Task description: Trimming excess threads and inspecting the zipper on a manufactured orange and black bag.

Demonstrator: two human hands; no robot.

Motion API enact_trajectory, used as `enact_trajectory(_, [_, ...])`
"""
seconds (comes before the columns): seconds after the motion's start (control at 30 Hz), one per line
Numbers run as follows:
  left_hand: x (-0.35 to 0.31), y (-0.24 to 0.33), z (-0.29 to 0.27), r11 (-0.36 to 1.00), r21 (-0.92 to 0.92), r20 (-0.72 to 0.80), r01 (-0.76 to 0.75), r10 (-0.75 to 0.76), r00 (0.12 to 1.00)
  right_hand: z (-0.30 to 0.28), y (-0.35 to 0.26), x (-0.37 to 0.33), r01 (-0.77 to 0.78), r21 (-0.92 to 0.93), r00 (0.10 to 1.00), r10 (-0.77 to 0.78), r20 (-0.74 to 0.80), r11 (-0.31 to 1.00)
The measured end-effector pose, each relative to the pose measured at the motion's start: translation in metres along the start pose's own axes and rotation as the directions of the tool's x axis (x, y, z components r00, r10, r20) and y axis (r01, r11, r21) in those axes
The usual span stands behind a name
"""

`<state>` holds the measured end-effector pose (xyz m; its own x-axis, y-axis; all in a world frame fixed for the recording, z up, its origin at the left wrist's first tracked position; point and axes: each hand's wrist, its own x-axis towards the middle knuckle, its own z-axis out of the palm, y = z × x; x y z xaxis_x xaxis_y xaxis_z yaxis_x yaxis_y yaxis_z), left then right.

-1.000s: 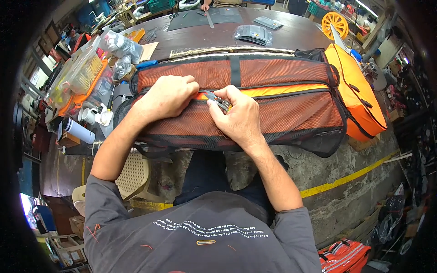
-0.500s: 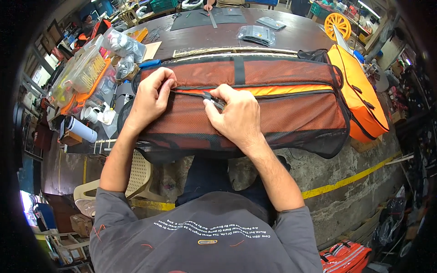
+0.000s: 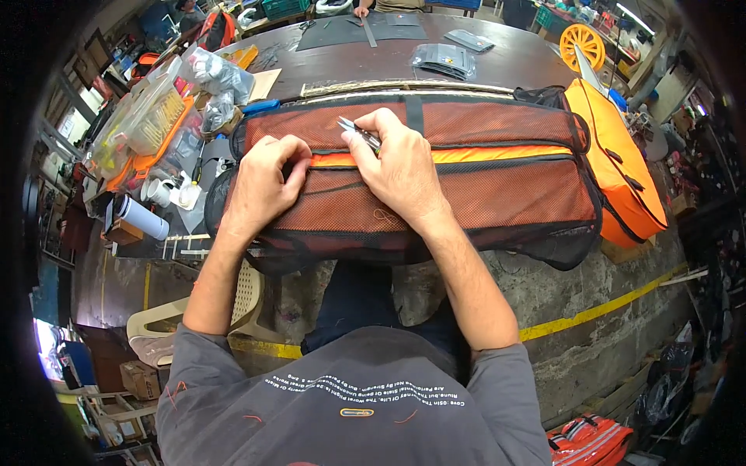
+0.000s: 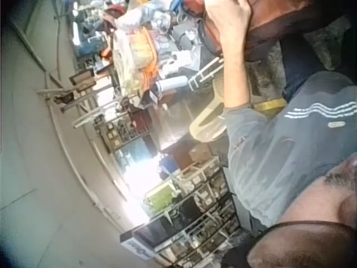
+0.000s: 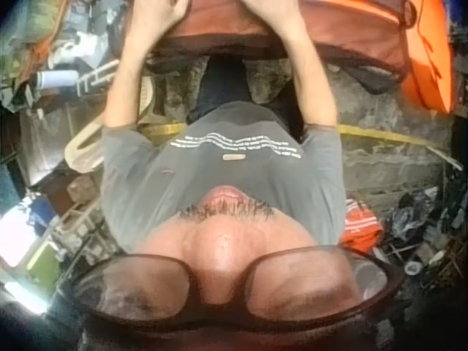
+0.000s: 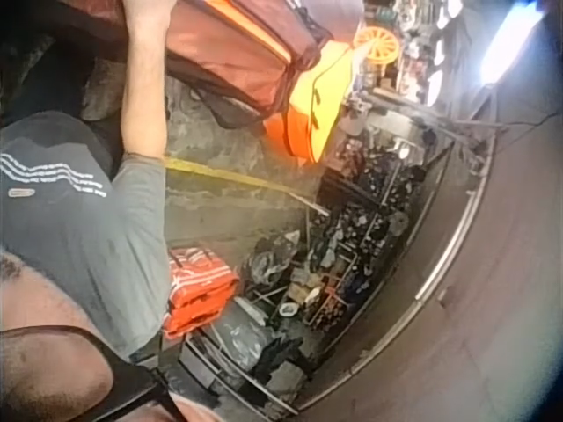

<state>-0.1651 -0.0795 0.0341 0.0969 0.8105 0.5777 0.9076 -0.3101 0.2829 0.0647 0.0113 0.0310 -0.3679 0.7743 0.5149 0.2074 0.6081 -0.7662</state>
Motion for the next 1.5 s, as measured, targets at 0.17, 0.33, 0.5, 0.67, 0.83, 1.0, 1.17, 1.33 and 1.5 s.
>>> enact_trajectory(0.17, [-0.002, 0.0, 0.002, 0.99, 0.128, 0.085, -0.057, 0.047, 0.995, 0.001, 0.008, 0.003, 0.087, 0.091, 0.996, -0.086, -0.013, 0.992])
enact_trajectory(0.33, [0.001, 0.003, 0.007, 0.985, 0.167, 0.123, -0.036, 0.015, 0.992, 0.0, 0.011, -0.008, -0.011, 0.203, 0.998, 0.022, -0.051, 0.979])
enact_trajectory(0.5, [0.006, 0.005, 0.013, 0.967, 0.252, 0.186, -0.019, -0.029, 0.982, -0.012, 0.011, -0.03, -0.173, 0.142, 0.985, 0.168, 0.05, 0.975])
enact_trajectory(0.67, [0.011, 0.0, 0.016, 0.977, 0.209, 0.134, -0.035, 0.007, 0.991, -0.014, 0.008, -0.041, -0.21, -0.008, 0.971, 0.21, 0.112, 0.978])
enact_trajectory(0.83, [0.008, -0.007, 0.009, 0.976, -0.14, 0.028, 0.167, -0.165, 0.986, -0.012, 0.002, -0.039, -0.19, -0.032, 0.976, 0.193, 0.101, 0.981])
enact_trajectory(1.0, [0.001, -0.006, 0.008, 0.982, -0.157, -0.073, 0.109, -0.121, 0.99, -0.004, -0.007, -0.035, -0.057, -0.18, 0.996, 0.068, 0.052, 0.982])
enact_trajectory(1.17, [-0.003, -0.003, 0.006, 0.987, -0.135, -0.118, 0.082, -0.098, 0.988, 0.007, -0.008, -0.021, 0.202, -0.335, 0.979, -0.201, 0.039, 0.92])
enact_trajectory(1.33, [-0.006, 0.003, 0.001, 1.0, -0.023, -0.112, 0.005, -0.007, 0.994, 0.001, 0.009, 0.008, 0.379, -0.451, 0.925, -0.329, 0.189, 0.808])
enact_trajectory(1.5, [-0.005, 0.013, 0.012, 0.989, 0.146, -0.103, 0.027, -0.012, 0.995, 0.0, 0.019, 0.036, 0.258, -0.429, 0.943, -0.129, 0.307, 0.866])
